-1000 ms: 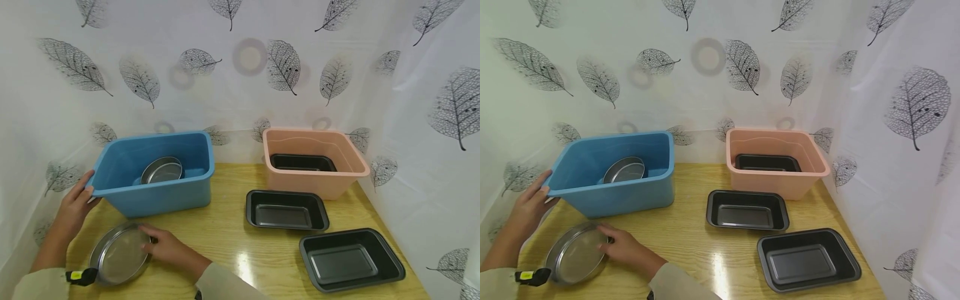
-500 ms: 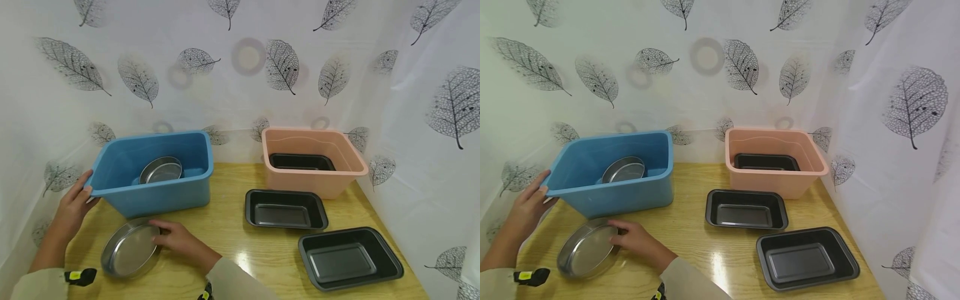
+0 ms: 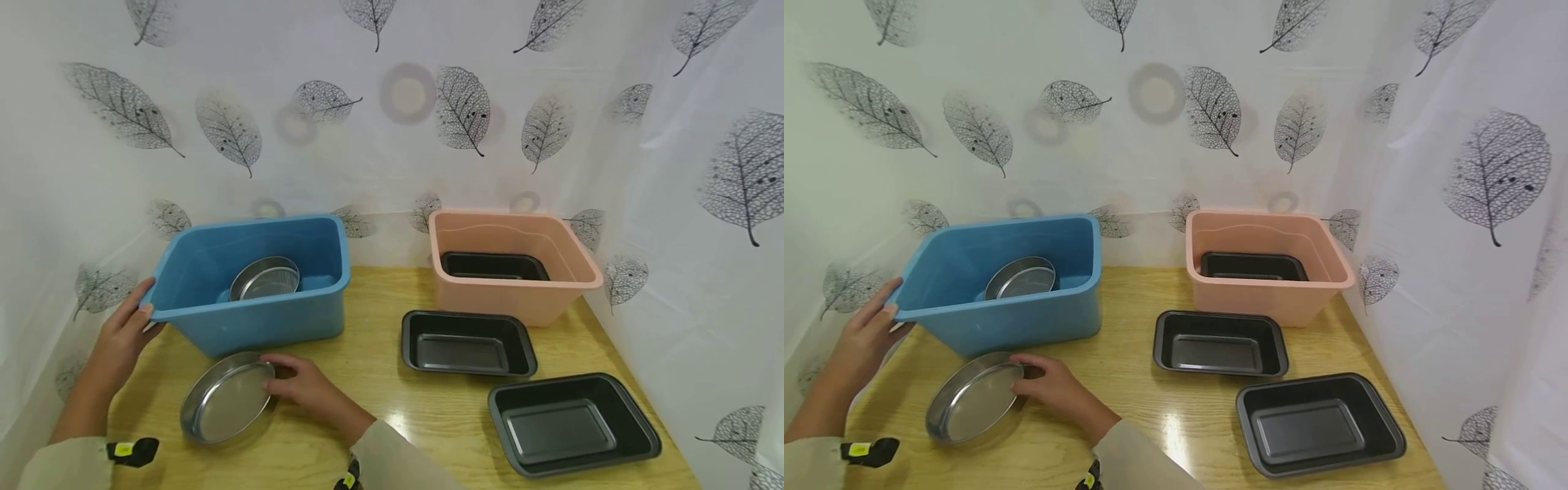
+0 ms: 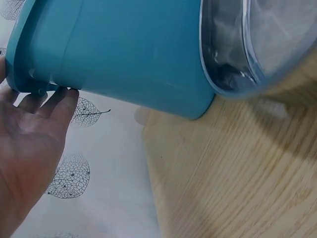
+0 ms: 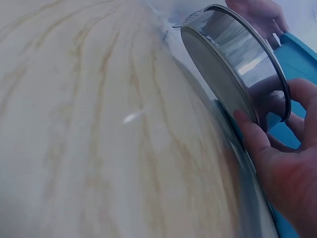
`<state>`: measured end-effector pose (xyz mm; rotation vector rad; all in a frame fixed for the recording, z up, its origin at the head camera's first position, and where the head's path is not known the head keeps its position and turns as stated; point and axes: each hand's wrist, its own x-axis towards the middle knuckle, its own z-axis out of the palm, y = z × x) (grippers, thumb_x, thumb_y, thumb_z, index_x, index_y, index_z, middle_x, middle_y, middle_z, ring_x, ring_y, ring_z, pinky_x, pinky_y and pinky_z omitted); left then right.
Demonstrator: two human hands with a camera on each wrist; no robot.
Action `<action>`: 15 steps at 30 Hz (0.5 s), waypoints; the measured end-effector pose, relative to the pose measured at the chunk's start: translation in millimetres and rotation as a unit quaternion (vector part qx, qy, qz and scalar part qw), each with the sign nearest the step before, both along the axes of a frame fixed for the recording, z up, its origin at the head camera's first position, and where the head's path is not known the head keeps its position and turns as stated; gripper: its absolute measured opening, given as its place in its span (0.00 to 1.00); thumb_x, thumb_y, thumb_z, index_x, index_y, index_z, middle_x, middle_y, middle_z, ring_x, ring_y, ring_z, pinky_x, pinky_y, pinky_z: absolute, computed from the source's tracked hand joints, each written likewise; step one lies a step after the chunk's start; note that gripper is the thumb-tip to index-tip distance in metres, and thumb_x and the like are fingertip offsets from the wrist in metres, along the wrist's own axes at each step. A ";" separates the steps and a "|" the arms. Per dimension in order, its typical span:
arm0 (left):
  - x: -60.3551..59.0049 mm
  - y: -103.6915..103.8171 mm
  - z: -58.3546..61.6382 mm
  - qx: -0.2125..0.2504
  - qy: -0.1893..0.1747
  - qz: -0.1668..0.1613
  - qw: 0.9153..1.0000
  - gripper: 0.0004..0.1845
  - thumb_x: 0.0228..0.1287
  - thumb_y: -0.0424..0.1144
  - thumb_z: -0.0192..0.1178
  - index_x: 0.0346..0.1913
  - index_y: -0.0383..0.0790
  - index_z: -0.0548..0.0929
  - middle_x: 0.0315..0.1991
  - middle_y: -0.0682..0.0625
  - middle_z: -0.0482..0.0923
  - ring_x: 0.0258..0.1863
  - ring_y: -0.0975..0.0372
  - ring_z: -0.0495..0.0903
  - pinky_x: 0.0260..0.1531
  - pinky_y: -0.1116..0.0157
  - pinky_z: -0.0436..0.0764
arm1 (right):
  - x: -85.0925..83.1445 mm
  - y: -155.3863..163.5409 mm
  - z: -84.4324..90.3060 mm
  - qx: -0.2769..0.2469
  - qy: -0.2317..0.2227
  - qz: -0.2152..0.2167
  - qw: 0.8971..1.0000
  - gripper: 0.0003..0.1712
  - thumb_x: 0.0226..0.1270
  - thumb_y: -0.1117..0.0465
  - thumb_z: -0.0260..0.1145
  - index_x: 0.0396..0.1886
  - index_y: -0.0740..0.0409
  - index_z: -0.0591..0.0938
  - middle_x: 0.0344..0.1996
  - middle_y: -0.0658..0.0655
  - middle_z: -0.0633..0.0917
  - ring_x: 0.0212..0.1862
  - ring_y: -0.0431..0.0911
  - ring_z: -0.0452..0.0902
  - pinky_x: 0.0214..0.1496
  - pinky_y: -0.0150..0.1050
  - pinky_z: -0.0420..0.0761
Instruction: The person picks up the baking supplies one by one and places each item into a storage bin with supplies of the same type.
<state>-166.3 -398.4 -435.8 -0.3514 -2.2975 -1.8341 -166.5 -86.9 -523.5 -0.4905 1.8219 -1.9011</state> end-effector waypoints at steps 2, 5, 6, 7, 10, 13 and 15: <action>0.9 -0.1 -0.7 0.004 0.000 -0.001 1.000 0.31 0.84 0.37 0.39 0.83 0.51 0.45 0.83 0.52 0.32 0.81 0.53 0.39 0.48 0.87 0.73 | -0.5 2.3 -0.1 -0.012 -0.004 0.002 1.000 0.26 0.63 0.64 0.69 0.62 0.47 0.84 0.57 0.44 0.84 0.51 0.35 0.80 0.48 0.26 0.80; 1.5 -0.1 -1.5 0.009 -0.001 -0.003 1.000 0.31 0.84 0.37 0.39 0.83 0.50 0.45 0.83 0.52 0.31 0.81 0.53 0.38 0.49 0.87 0.72 | -1.0 7.0 1.8 -0.025 -0.013 0.003 1.000 0.25 0.64 0.63 0.69 0.62 0.47 0.84 0.56 0.48 0.85 0.47 0.35 0.80 0.45 0.28 0.80; 1.4 -0.1 -1.7 0.008 -0.001 -0.004 1.000 0.31 0.84 0.37 0.39 0.83 0.51 0.45 0.83 0.52 0.31 0.81 0.53 0.38 0.49 0.87 0.72 | -1.2 9.1 2.8 -0.026 -0.014 0.003 1.000 0.25 0.64 0.63 0.69 0.62 0.46 0.84 0.56 0.49 0.85 0.46 0.35 0.80 0.44 0.28 0.80; 1.4 -0.1 -1.8 0.007 -0.001 -0.003 1.000 0.31 0.84 0.37 0.39 0.83 0.51 0.45 0.83 0.52 0.31 0.81 0.53 0.39 0.49 0.87 0.72 | -1.4 11.3 3.8 -0.026 -0.016 0.002 1.000 0.25 0.64 0.62 0.69 0.62 0.46 0.83 0.56 0.50 0.85 0.45 0.35 0.80 0.43 0.29 0.80; 0.8 0.1 -1.8 0.004 -0.001 -0.004 1.000 0.31 0.84 0.37 0.39 0.83 0.51 0.45 0.83 0.52 0.31 0.81 0.53 0.39 0.49 0.87 0.72 | -2.4 18.8 8.1 -0.023 -0.012 0.004 1.000 0.25 0.66 0.60 0.69 0.63 0.45 0.83 0.57 0.51 0.84 0.46 0.35 0.79 0.42 0.29 0.80; 0.6 -0.1 -1.3 0.004 -0.001 -0.007 1.000 0.31 0.84 0.37 0.39 0.83 0.51 0.45 0.83 0.52 0.31 0.81 0.52 0.38 0.49 0.87 0.72 | -3.8 26.3 14.4 -0.024 0.004 0.012 1.000 0.26 0.67 0.60 0.69 0.65 0.47 0.81 0.61 0.50 0.82 0.55 0.37 0.78 0.46 0.29 0.81; 0.5 -0.2 -0.7 0.003 -0.002 -0.007 1.000 0.31 0.84 0.36 0.38 0.83 0.51 0.45 0.83 0.52 0.31 0.81 0.52 0.38 0.49 0.87 0.72 | -4.2 31.4 20.4 -0.024 0.019 0.019 0.999 0.26 0.68 0.60 0.68 0.66 0.47 0.80 0.64 0.48 0.80 0.63 0.38 0.75 0.51 0.28 0.80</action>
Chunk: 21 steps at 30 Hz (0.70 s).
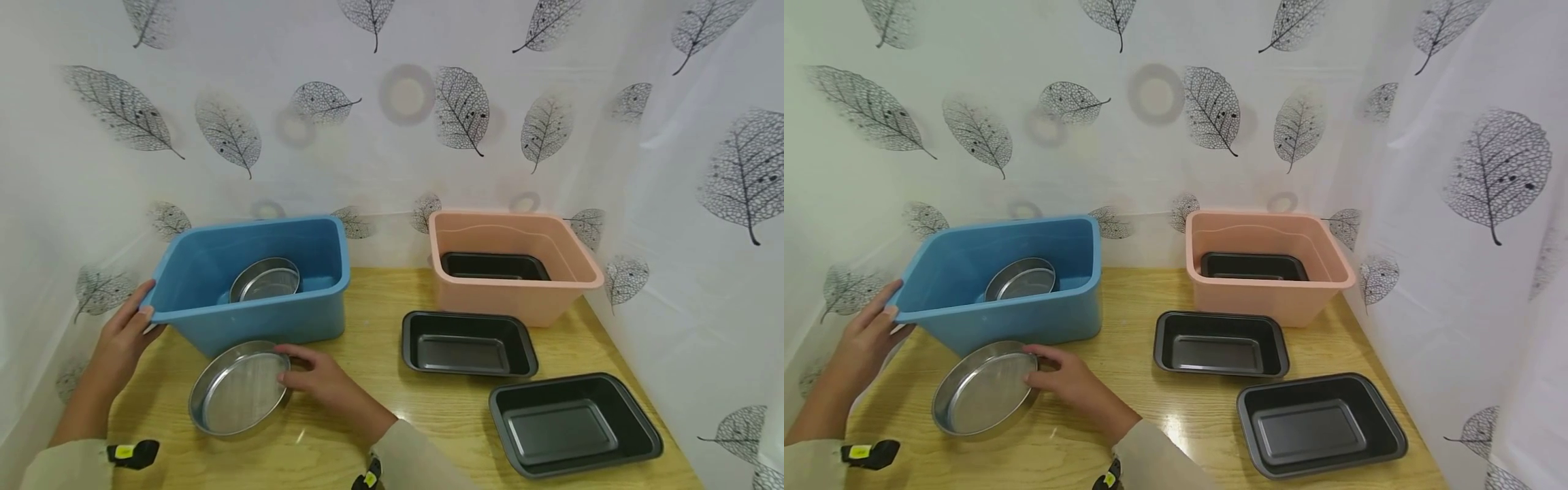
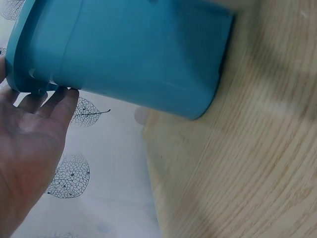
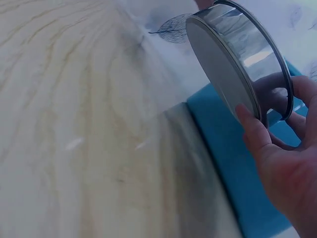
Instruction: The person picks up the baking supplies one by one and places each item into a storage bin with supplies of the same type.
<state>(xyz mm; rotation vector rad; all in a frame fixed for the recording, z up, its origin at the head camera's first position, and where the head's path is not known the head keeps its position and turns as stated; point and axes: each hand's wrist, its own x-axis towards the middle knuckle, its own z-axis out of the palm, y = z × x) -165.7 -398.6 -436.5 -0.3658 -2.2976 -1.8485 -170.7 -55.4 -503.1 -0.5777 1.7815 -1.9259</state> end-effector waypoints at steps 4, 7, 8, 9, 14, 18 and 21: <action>0.3 0.1 0.7 -0.019 -0.003 0.013 1.000 0.31 0.84 0.38 0.38 0.83 0.51 0.45 0.83 0.52 0.32 0.81 0.52 0.39 0.48 0.88 0.72 | 0.2 8.7 13.3 -0.001 0.031 0.018 0.999 0.26 0.71 0.61 0.66 0.68 0.48 0.78 0.66 0.46 0.78 0.70 0.40 0.69 0.57 0.28 0.79; 0.7 0.5 0.8 -0.026 -0.002 0.021 0.999 0.31 0.84 0.38 0.39 0.83 0.51 0.45 0.83 0.51 0.33 0.81 0.54 0.43 0.48 0.88 0.72 | 0.2 12.9 21.6 -0.013 0.039 0.033 0.999 0.27 0.72 0.61 0.65 0.70 0.49 0.77 0.67 0.45 0.77 0.71 0.38 0.68 0.59 0.28 0.78; 0.8 0.7 0.9 -0.024 -0.002 0.021 0.999 0.31 0.84 0.38 0.39 0.83 0.51 0.45 0.83 0.51 0.34 0.80 0.55 0.44 0.48 0.88 0.72 | 0.3 14.2 24.7 -0.017 0.039 0.037 0.998 0.27 0.72 0.61 0.65 0.70 0.49 0.77 0.67 0.44 0.77 0.70 0.37 0.68 0.59 0.29 0.79; 0.7 0.9 0.9 -0.023 -0.002 0.022 0.999 0.31 0.84 0.39 0.39 0.83 0.51 0.46 0.83 0.51 0.34 0.80 0.55 0.45 0.48 0.88 0.72 | 0.5 15.4 27.6 -0.022 0.037 0.041 0.998 0.27 0.72 0.62 0.65 0.70 0.48 0.77 0.68 0.44 0.77 0.70 0.37 0.68 0.59 0.29 0.79; -0.2 0.6 0.8 -0.021 -0.004 0.025 0.999 0.31 0.84 0.39 0.39 0.83 0.51 0.46 0.83 0.52 0.35 0.80 0.56 0.45 0.47 0.88 0.72 | 1.9 19.9 44.8 -0.037 0.020 0.057 0.997 0.27 0.72 0.62 0.65 0.70 0.48 0.77 0.68 0.44 0.76 0.69 0.36 0.69 0.56 0.34 0.83; -0.9 -0.4 0.0 -0.028 -0.005 0.029 0.999 0.30 0.84 0.39 0.39 0.83 0.52 0.46 0.83 0.52 0.36 0.79 0.57 0.47 0.47 0.88 0.72 | 2.4 21.2 59.7 -0.053 0.010 0.067 0.996 0.27 0.71 0.63 0.65 0.70 0.49 0.77 0.67 0.45 0.77 0.67 0.36 0.72 0.54 0.35 0.84; -1.5 -0.8 -0.2 -0.014 -0.005 0.023 1.000 0.30 0.84 0.39 0.39 0.83 0.51 0.46 0.83 0.52 0.36 0.79 0.58 0.48 0.48 0.87 0.73 | 1.9 23.0 72.1 -0.068 0.010 0.072 0.995 0.28 0.72 0.64 0.65 0.70 0.50 0.76 0.67 0.49 0.78 0.65 0.37 0.74 0.55 0.36 0.84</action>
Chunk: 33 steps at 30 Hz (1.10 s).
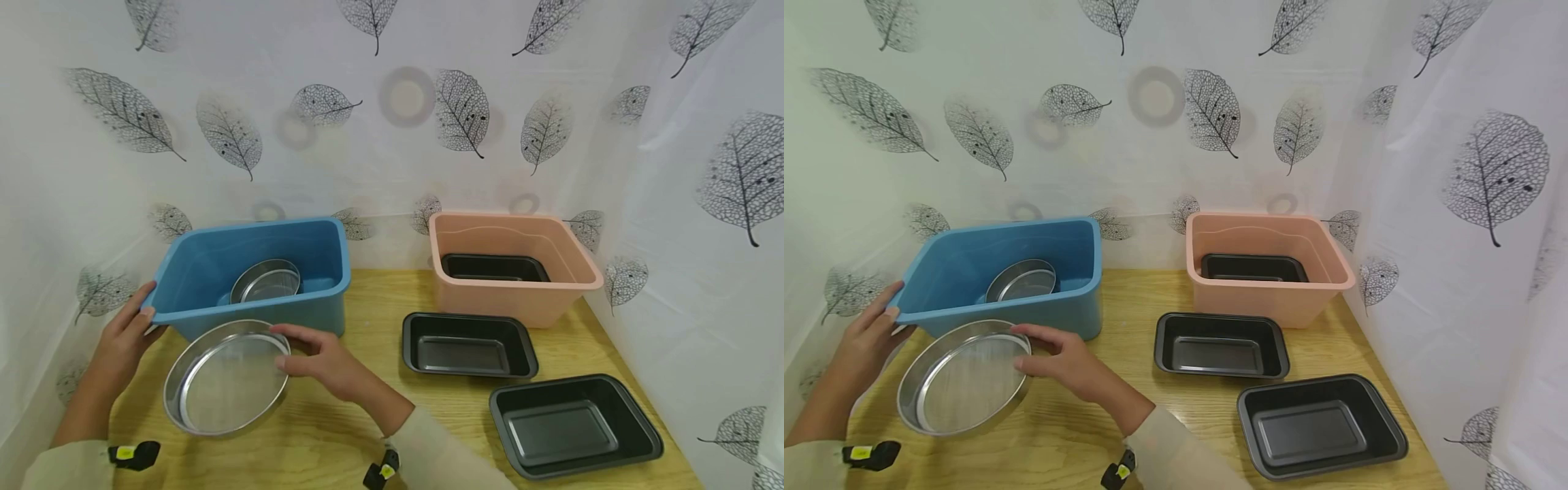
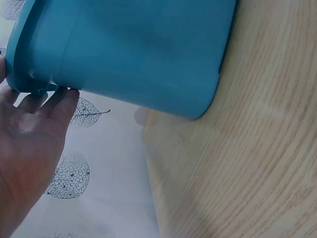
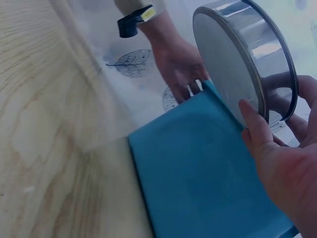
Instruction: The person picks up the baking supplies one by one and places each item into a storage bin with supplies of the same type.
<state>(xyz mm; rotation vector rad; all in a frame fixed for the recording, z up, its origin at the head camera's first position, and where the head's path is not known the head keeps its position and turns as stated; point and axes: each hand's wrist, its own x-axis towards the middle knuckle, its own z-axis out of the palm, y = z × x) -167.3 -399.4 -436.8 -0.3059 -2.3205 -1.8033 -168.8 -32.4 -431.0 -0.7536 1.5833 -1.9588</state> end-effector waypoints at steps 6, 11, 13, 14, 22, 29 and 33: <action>-0.5 -0.5 0.7 0.006 -0.008 -0.005 1.000 0.30 0.84 0.40 0.39 0.83 0.53 0.46 0.83 0.52 0.35 0.79 0.57 0.48 0.47 0.87 0.73 | -5.6 4.0 24.9 -0.012 0.015 -0.004 1.000 0.28 0.72 0.63 0.64 0.71 0.47 0.75 0.67 0.50 0.78 0.66 0.39 0.75 0.55 0.37 0.84; -0.4 0.6 2.3 0.019 -0.010 -0.015 1.000 0.31 0.84 0.39 0.39 0.83 0.54 0.46 0.83 0.53 0.35 0.79 0.56 0.45 0.48 0.87 0.72 | -18.6 3.6 42.1 -0.013 0.045 -0.021 0.999 0.29 0.73 0.64 0.64 0.72 0.48 0.75 0.68 0.48 0.77 0.69 0.38 0.72 0.56 0.35 0.83; 0.1 1.0 2.8 0.026 -0.010 -0.018 0.999 0.31 0.84 0.39 0.39 0.83 0.53 0.46 0.83 0.53 0.36 0.79 0.56 0.44 0.49 0.87 0.72 | -25.0 2.6 47.6 -0.012 0.057 -0.022 0.998 0.29 0.73 0.64 0.64 0.72 0.48 0.74 0.69 0.47 0.75 0.71 0.37 0.69 0.57 0.35 0.83; 0.4 1.1 2.9 0.023 -0.010 -0.017 1.000 0.31 0.84 0.39 0.39 0.83 0.54 0.46 0.83 0.53 0.37 0.79 0.57 0.45 0.48 0.88 0.71 | -28.1 1.9 50.1 -0.010 0.062 -0.020 0.998 0.29 0.73 0.64 0.63 0.73 0.47 0.73 0.70 0.46 0.74 0.71 0.37 0.69 0.58 0.35 0.82; 0.1 -0.3 2.3 0.033 0.003 -0.025 0.999 0.30 0.84 0.38 0.38 0.83 0.51 0.47 0.82 0.54 0.40 0.77 0.66 0.50 0.48 0.87 0.72 | -49.4 -4.8 65.5 0.001 0.086 -0.014 0.996 0.29 0.75 0.62 0.62 0.73 0.42 0.73 0.73 0.39 0.70 0.73 0.34 0.64 0.59 0.37 0.82; -0.6 -0.6 0.7 0.030 0.005 -0.027 0.999 0.30 0.84 0.37 0.38 0.83 0.50 0.46 0.83 0.53 0.37 0.78 0.66 0.51 0.50 0.86 0.73 | -67.1 -8.7 71.0 0.019 0.097 -0.026 0.995 0.30 0.75 0.60 0.62 0.74 0.39 0.72 0.73 0.38 0.70 0.73 0.33 0.63 0.60 0.35 0.81; 0.0 1.4 0.9 0.015 0.001 -0.013 1.000 0.31 0.84 0.39 0.39 0.83 0.51 0.46 0.83 0.52 0.36 0.79 0.64 0.51 0.50 0.86 0.73 | -78.4 -11.6 74.1 0.040 0.122 -0.036 0.991 0.31 0.74 0.58 0.63 0.74 0.38 0.71 0.72 0.40 0.71 0.72 0.34 0.65 0.59 0.34 0.81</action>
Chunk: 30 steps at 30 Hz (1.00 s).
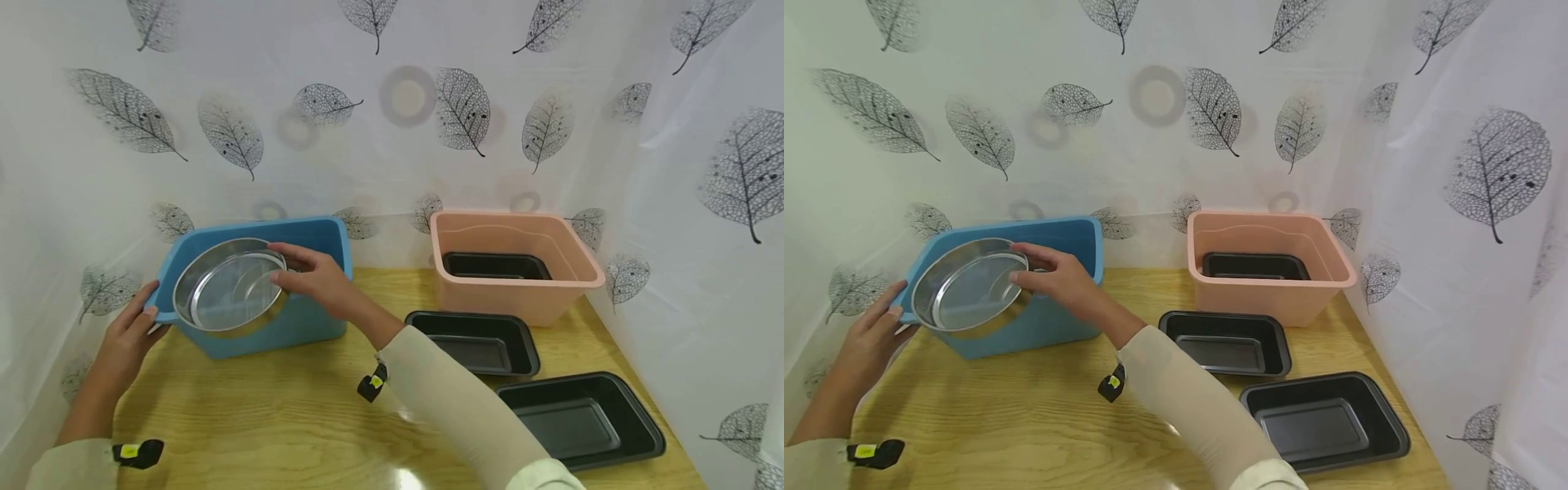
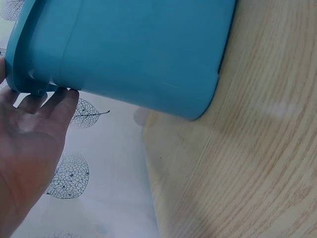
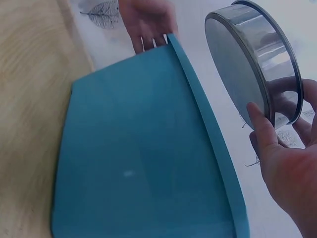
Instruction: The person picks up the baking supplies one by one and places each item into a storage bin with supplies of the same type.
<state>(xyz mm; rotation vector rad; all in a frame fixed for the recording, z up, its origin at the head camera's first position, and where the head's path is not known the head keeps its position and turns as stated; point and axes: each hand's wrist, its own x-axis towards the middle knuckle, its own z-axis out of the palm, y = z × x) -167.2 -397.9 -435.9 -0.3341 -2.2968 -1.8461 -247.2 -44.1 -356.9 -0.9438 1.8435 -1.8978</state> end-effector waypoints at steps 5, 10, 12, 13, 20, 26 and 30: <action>1.1 1.3 1.0 -0.005 -0.004 0.005 1.000 0.31 0.84 0.40 0.39 0.83 0.51 0.46 0.83 0.52 0.35 0.80 0.60 0.47 0.49 0.87 0.73 | -12.2 -3.0 7.7 0.008 0.022 -0.021 0.999 0.31 0.74 0.56 0.64 0.74 0.37 0.71 0.72 0.43 0.71 0.72 0.38 0.68 0.60 0.34 0.80; 0.0 1.0 1.1 -0.008 -0.004 0.002 1.000 0.31 0.84 0.40 0.40 0.83 0.51 0.45 0.83 0.52 0.34 0.81 0.53 0.42 0.50 0.86 0.73 | -27.2 -4.0 13.0 -0.011 0.014 -0.039 0.999 0.31 0.74 0.57 0.64 0.74 0.39 0.71 0.73 0.43 0.70 0.72 0.41 0.68 0.60 0.37 0.81; -0.6 0.8 0.5 -0.009 -0.004 0.002 1.000 0.31 0.84 0.39 0.40 0.83 0.52 0.46 0.83 0.52 0.34 0.81 0.51 0.40 0.50 0.86 0.73 | -34.9 -4.8 13.7 -0.016 0.007 -0.041 0.999 0.31 0.74 0.57 0.64 0.75 0.39 0.71 0.73 0.42 0.69 0.72 0.43 0.67 0.60 0.37 0.81; -0.8 0.7 0.2 -0.003 -0.003 -0.002 1.000 0.31 0.84 0.39 0.39 0.83 0.52 0.45 0.83 0.52 0.33 0.81 0.49 0.39 0.50 0.86 0.73 | -38.6 -4.9 14.0 -0.018 0.003 -0.042 0.999 0.31 0.74 0.57 0.64 0.75 0.39 0.70 0.74 0.42 0.69 0.73 0.44 0.67 0.60 0.37 0.81; -2.4 4.0 -0.8 0.021 -0.005 -0.017 1.000 0.31 0.84 0.38 0.39 0.83 0.51 0.45 0.83 0.51 0.31 0.81 0.46 0.36 0.51 0.86 0.73 | -62.1 -6.7 13.6 -0.021 -0.022 -0.067 0.997 0.32 0.73 0.58 0.65 0.75 0.41 0.71 0.74 0.52 0.69 0.70 0.44 0.71 0.61 0.39 0.81; -1.3 1.1 -1.5 0.014 -0.001 -0.008 1.000 0.31 0.84 0.38 0.39 0.83 0.51 0.45 0.83 0.50 0.33 0.81 0.49 0.41 0.50 0.86 0.73 | -79.3 -17.4 8.5 0.002 -0.029 -0.080 0.996 0.33 0.72 0.59 0.67 0.75 0.44 0.71 0.72 0.58 0.72 0.62 0.44 0.77 0.57 0.38 0.82; 0.1 0.9 -0.6 0.025 0.001 -0.016 1.000 0.31 0.84 0.37 0.39 0.83 0.50 0.45 0.83 0.50 0.33 0.81 0.50 0.42 0.51 0.85 0.74 | -87.6 -24.0 5.0 0.016 -0.035 -0.080 0.996 0.33 0.71 0.60 0.67 0.75 0.46 0.71 0.69 0.62 0.75 0.58 0.46 0.80 0.57 0.39 0.82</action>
